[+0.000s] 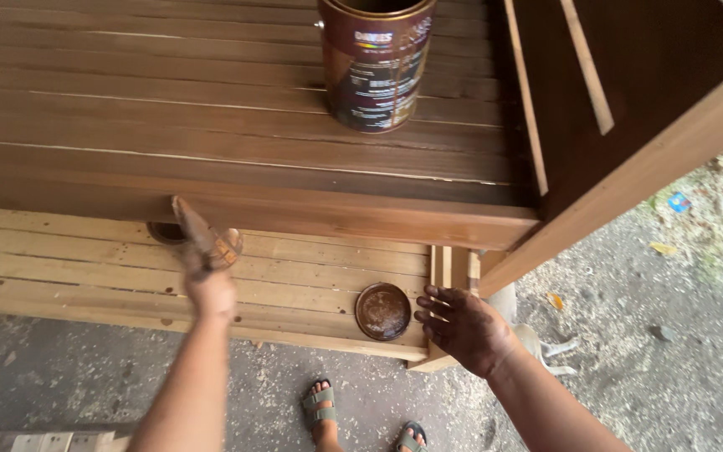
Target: The person applies brown wood stain to a slatted wooden bench frame using a wide brush, dipping the brush into a can of stain and brushing the liquid along the planks and edges, working across different sections of the furniture.
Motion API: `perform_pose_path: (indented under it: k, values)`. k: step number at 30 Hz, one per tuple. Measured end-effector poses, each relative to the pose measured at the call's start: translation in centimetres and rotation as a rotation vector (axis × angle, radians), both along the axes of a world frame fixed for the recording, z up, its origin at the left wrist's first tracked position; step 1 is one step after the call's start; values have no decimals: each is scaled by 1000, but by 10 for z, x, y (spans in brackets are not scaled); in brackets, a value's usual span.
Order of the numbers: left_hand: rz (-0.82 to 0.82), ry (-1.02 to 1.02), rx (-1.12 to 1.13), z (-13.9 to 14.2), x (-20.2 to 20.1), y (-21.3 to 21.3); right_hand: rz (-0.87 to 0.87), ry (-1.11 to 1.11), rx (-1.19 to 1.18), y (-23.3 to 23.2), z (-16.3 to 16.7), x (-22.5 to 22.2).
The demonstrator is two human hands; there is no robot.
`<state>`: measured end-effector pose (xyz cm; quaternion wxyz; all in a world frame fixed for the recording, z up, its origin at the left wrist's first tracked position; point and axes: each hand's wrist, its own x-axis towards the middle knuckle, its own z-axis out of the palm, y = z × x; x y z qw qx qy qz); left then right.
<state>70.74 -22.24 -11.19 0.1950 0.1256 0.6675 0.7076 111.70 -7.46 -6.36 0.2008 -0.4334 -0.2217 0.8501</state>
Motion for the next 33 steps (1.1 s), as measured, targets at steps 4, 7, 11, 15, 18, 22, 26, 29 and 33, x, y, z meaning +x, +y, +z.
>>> perform_pose_path:
  k: [4, 7, 11, 15, 18, 22, 26, 29, 33]
  values:
    - [155, 653, -138, 9, 104, 65, -61, 114, -16, -1, 0, 28]
    - [-20, 768, 50, 28, 202, 94, -120, 50, -19, 0, 3, 50]
    - [-281, 228, -378, 51, 290, 120, -192, 6, -18, -1, 10, 88]
    - [-355, 228, -369, 61, 332, 135, -269, -45, -40, -1, 12, 112]
    - [-464, 276, -288, 60, 351, 142, -276, -45, -57, 1, 7, 114]
    - [-594, 325, -379, 50, 372, 149, -247, 9, -39, 2, 2, 100]
    - [-736, 414, -392, 33, 348, 140, -219, -29, -36, 4, 7, 84]
    - [-824, 179, -211, 30, 264, 109, -202, -81, -70, 5, 12, 71]
    - [-811, 388, -253, 53, 124, 62, -163, -59, -67, 5, 14, 65]
